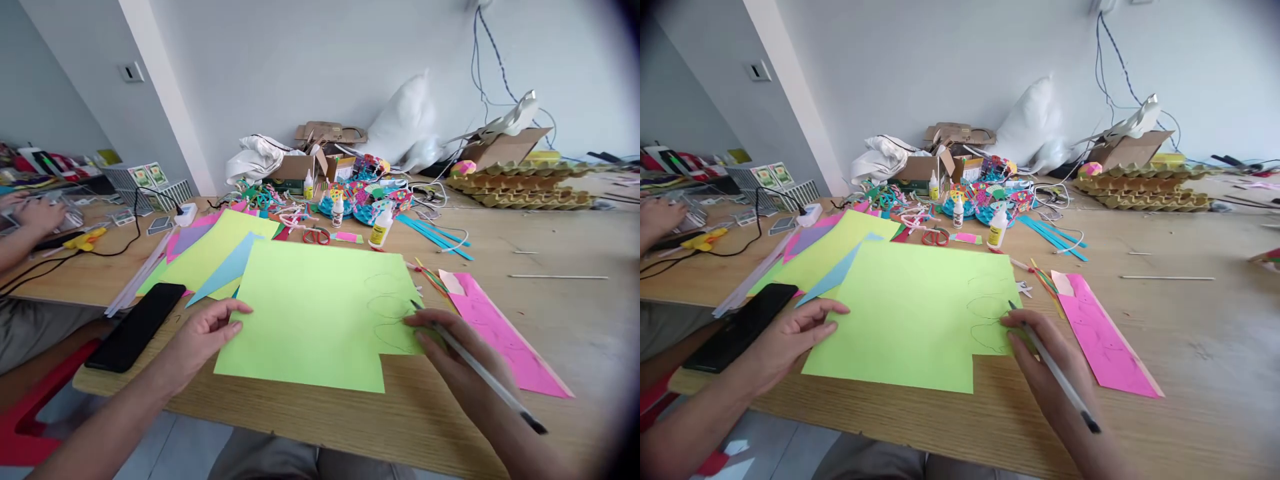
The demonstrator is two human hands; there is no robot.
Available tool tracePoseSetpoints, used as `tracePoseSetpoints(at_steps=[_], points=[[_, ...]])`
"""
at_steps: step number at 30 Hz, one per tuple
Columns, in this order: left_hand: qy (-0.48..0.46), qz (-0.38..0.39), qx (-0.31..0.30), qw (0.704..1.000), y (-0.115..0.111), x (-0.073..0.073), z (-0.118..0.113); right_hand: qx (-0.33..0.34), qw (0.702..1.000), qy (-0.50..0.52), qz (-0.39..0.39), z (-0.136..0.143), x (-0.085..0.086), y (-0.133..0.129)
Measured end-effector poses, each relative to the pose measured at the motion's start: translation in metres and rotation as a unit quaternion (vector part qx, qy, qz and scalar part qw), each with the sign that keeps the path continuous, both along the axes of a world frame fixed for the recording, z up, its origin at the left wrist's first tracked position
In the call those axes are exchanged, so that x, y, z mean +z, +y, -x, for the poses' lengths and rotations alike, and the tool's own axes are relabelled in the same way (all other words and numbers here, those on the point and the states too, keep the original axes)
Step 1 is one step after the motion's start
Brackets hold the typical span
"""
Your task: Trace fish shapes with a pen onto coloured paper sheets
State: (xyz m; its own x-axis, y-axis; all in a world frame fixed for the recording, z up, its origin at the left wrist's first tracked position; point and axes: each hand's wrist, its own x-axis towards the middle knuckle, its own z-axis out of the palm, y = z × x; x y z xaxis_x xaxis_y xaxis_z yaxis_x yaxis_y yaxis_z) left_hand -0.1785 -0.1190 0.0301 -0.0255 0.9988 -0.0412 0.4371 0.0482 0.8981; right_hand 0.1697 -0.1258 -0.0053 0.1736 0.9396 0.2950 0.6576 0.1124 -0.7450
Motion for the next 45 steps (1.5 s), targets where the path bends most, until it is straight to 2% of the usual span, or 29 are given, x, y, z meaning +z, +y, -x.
tracePoseSetpoints(at_steps=[3,5,7,9,11,14,17,19,23,26,28,33,38,45], points=[[0.057,0.049,-0.064,0.995,0.003,-0.013,0.007,0.054,0.996,-0.06,0.038,-0.003,-0.003,0.007],[0.138,0.069,-0.104,0.983,0.008,-0.012,0.017,0.087,0.991,-0.087,0.05,-0.003,-0.002,0.008],[0.262,0.045,-0.117,0.957,0.016,-0.006,0.028,0.101,0.986,-0.114,0.064,-0.003,-0.002,0.009],[0.377,-0.006,-0.079,0.923,0.024,0.004,0.035,0.095,0.984,-0.135,0.072,-0.005,-0.004,0.01],[0.412,-0.08,-0.103,0.902,0.032,0.013,0.031,0.075,0.984,-0.149,0.065,-0.009,-0.008,0.01],[0.403,-0.184,-0.215,0.87,0.043,0.022,0.002,0.034,0.988,-0.142,0.045,-0.016,-0.009,0.006],[0.403,-0.245,-0.297,0.83,0.052,0.027,-0.043,0.008,0.995,-0.092,0.046,-0.02,-0.002,-0.002],[0.397,-0.283,-0.352,0.799,0.054,0.028,-0.074,0.023,0.997,-0.039,0.063,-0.018,0.003,-0.008],[0.376,-0.284,-0.491,0.733,0.048,0.022,-0.126,0.034,0.994,0.018,0.105,-0.006,0.005,-0.014],[0.388,-0.273,-0.544,0.692,0.047,0.008,-0.147,0.024,0.991,0.003,0.131,0.002,0.0,-0.015],[0.392,-0.274,-0.547,0.688,0.049,-0.003,-0.152,0.02,0.991,-0.001,0.134,0.004,-0.003,-0.016],[0.367,-0.275,-0.528,0.714,0.056,-0.025,-0.149,0.025,0.991,0.005,0.128,0.003,-0.007,-0.019],[0.303,-0.328,-0.513,0.734,0.057,-0.043,-0.143,0.065,0.991,-0.013,0.115,0.007,-0.007,-0.02],[0.259,-0.347,-0.493,0.755,0.057,-0.053,-0.14,0.035,0.992,-0.01,0.119,0.012,-0.009,-0.021]])
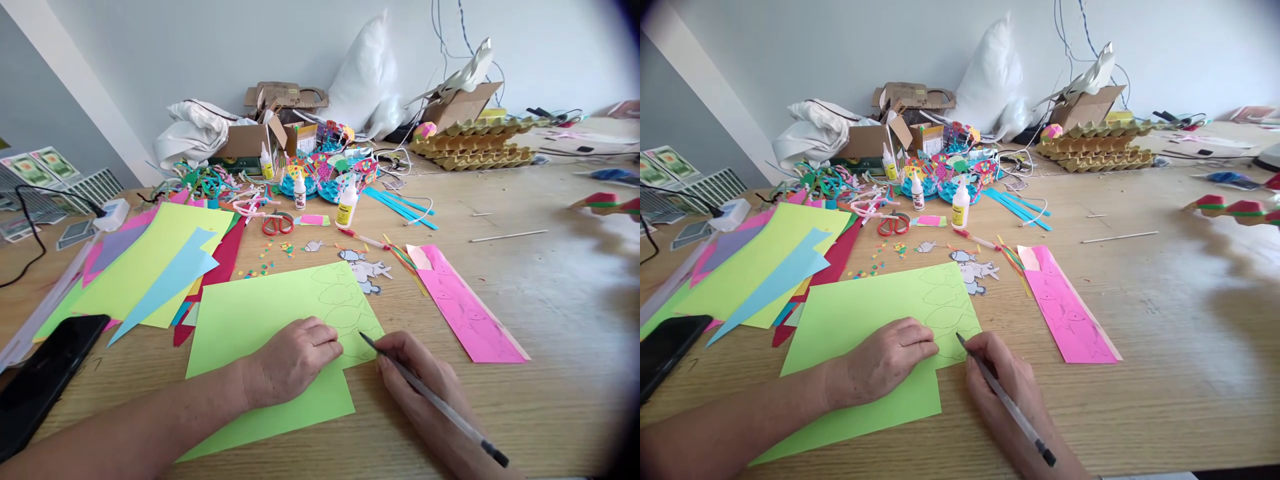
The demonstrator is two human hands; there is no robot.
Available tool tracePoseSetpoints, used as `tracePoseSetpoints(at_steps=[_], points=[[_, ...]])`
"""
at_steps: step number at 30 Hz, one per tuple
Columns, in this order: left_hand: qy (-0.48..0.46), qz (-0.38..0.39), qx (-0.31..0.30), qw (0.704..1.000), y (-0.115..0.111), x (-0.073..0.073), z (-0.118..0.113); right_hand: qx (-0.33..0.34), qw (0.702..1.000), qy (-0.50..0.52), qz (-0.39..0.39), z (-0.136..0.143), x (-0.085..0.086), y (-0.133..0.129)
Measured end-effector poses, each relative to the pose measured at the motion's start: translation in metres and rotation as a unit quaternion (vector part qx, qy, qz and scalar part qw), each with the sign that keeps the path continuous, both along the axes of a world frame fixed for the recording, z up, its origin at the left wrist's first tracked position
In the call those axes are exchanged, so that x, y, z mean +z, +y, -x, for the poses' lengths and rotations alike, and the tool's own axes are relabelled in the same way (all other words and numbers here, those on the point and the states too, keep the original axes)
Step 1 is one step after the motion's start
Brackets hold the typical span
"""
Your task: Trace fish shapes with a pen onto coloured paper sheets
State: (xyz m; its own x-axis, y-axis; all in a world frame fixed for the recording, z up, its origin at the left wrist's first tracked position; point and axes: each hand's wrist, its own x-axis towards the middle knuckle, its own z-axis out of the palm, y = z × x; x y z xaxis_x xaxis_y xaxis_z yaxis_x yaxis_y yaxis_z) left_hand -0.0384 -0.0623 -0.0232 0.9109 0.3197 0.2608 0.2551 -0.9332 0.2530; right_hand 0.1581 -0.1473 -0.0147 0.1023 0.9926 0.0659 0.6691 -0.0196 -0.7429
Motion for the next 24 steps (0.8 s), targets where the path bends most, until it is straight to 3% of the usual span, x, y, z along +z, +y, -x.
tracePoseSetpoints(at_steps=[24], points=[[0.001,-0.024,0.007,1.0,-0.0014,-0.0015,0.0022,0.017,0.999,-0.035,0.016,0.001,-0.0005,0.0026]])
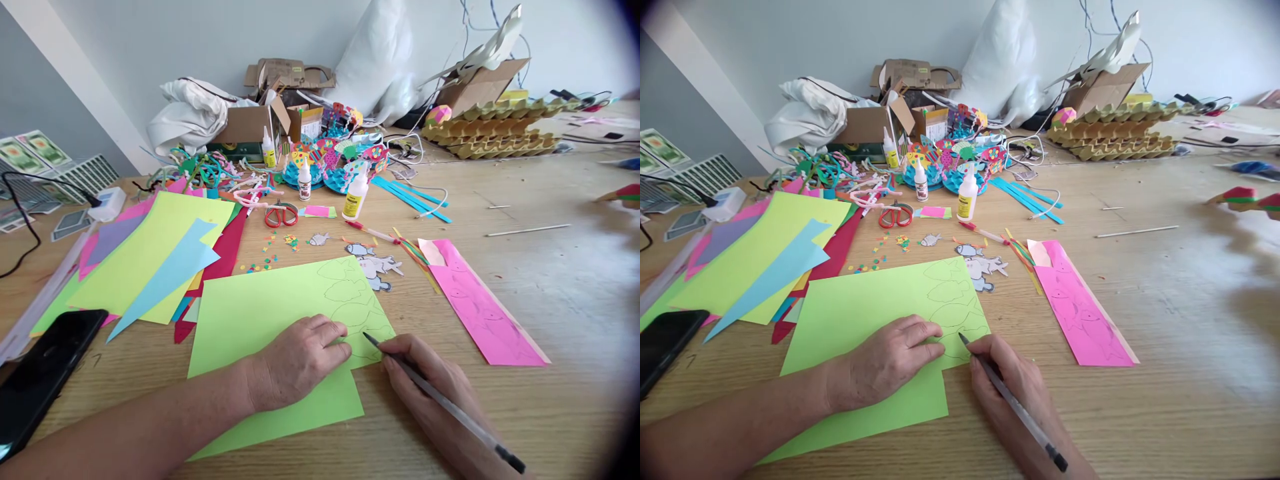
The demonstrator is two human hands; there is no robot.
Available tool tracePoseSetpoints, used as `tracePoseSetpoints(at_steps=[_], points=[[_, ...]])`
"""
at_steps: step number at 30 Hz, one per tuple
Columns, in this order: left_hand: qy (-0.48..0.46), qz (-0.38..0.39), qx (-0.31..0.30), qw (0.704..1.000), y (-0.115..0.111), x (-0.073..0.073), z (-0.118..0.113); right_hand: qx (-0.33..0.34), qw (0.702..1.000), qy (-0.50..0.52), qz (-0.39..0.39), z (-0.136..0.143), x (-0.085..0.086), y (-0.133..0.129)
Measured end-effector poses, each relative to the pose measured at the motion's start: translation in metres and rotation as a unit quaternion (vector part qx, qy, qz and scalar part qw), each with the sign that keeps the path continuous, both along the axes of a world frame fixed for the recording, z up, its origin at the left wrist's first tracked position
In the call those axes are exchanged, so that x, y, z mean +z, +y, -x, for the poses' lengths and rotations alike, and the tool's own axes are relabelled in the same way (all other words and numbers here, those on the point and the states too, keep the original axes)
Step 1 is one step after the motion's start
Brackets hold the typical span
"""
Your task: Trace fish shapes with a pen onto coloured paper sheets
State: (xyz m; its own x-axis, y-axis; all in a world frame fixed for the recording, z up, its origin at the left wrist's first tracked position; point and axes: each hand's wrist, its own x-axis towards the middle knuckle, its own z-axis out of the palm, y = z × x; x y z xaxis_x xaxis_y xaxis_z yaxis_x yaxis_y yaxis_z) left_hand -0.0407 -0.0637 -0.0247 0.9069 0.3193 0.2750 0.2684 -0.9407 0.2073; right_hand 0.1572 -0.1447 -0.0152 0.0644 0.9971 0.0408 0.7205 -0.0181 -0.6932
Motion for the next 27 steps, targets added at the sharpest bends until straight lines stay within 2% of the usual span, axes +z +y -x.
tracePoseSetpoints(at_steps=[7,15,27], points=[[0.006,-0.008,0.01,1.0,-0.0008,0.0034,-0.0008,0.004,1.0,0.005,0.004,0.001,0.0049,0.0006],[-0.007,-0.041,0.012,0.999,-0.0012,0.0014,-0.0017,0.01,1.0,-0.008,-0.001,0.0015,0.0017,0.0012],[-0.004,-0.031,0.008,0.999,-0.0012,-0.0015,-0.0026,0.021,1.0,-0.018,-0.01,0.0006,0.0004,-0.0003]])
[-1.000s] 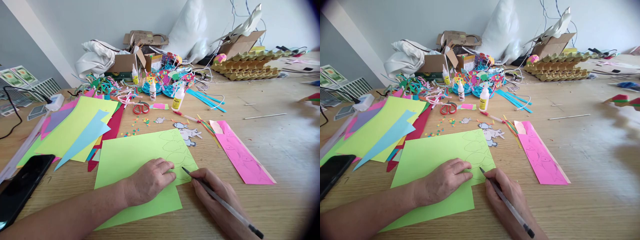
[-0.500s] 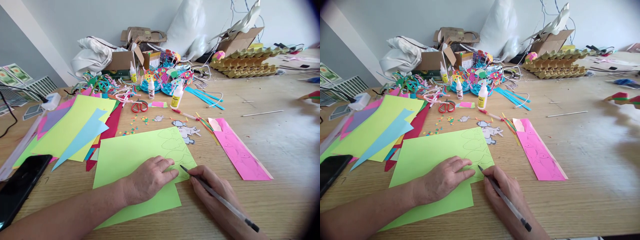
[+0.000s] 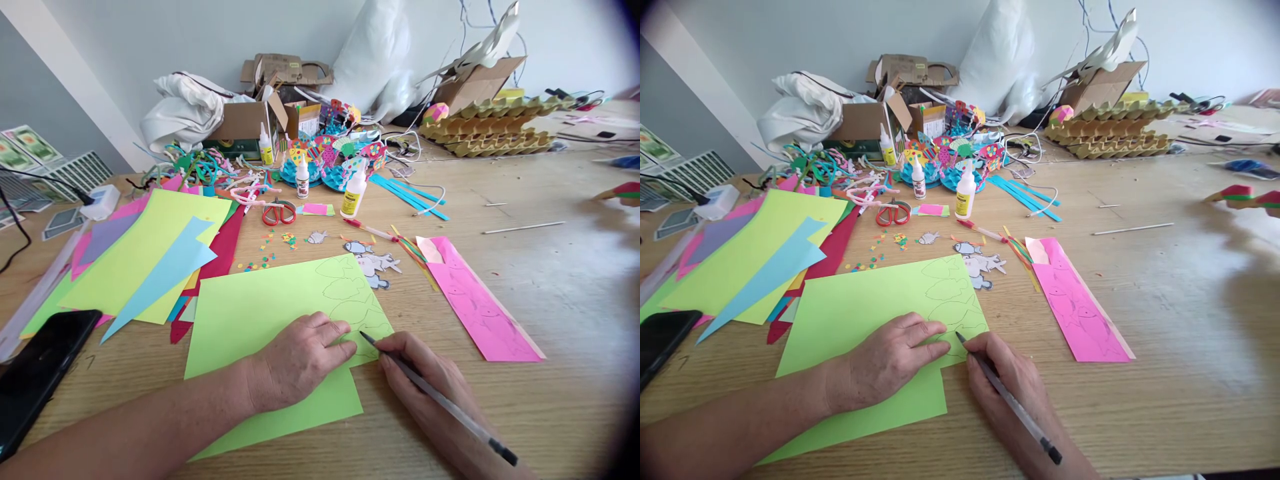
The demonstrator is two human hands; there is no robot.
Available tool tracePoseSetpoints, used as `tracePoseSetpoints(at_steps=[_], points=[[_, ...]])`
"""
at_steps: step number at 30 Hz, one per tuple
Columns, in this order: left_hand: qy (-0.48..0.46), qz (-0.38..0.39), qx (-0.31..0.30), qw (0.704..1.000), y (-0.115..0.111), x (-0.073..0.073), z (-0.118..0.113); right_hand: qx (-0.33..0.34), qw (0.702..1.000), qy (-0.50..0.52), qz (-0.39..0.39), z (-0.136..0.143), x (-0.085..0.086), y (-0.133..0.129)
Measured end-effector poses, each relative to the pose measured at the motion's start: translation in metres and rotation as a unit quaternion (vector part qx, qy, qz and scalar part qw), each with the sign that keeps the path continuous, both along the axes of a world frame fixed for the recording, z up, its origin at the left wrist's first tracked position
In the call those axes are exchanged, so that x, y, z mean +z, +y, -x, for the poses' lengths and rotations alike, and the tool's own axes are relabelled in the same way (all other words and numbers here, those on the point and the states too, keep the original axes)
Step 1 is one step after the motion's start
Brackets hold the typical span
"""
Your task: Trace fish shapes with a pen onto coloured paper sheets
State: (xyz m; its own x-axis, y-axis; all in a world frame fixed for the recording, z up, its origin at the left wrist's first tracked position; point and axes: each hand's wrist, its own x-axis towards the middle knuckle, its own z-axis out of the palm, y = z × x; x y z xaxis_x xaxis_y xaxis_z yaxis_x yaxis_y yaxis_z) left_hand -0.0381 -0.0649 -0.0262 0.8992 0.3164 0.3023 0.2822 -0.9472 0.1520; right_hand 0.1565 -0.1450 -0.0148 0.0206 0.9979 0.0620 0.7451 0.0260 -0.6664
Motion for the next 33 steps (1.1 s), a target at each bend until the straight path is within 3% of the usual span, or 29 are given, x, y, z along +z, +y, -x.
tracePoseSetpoints(at_steps=[33], points=[[0.005,0.005,-0.008,1.0,0.0007,-0.0016,0.0008,-0.031,0.999,-0.001,-0.009,0.0002,0.0006,-0.0013]])
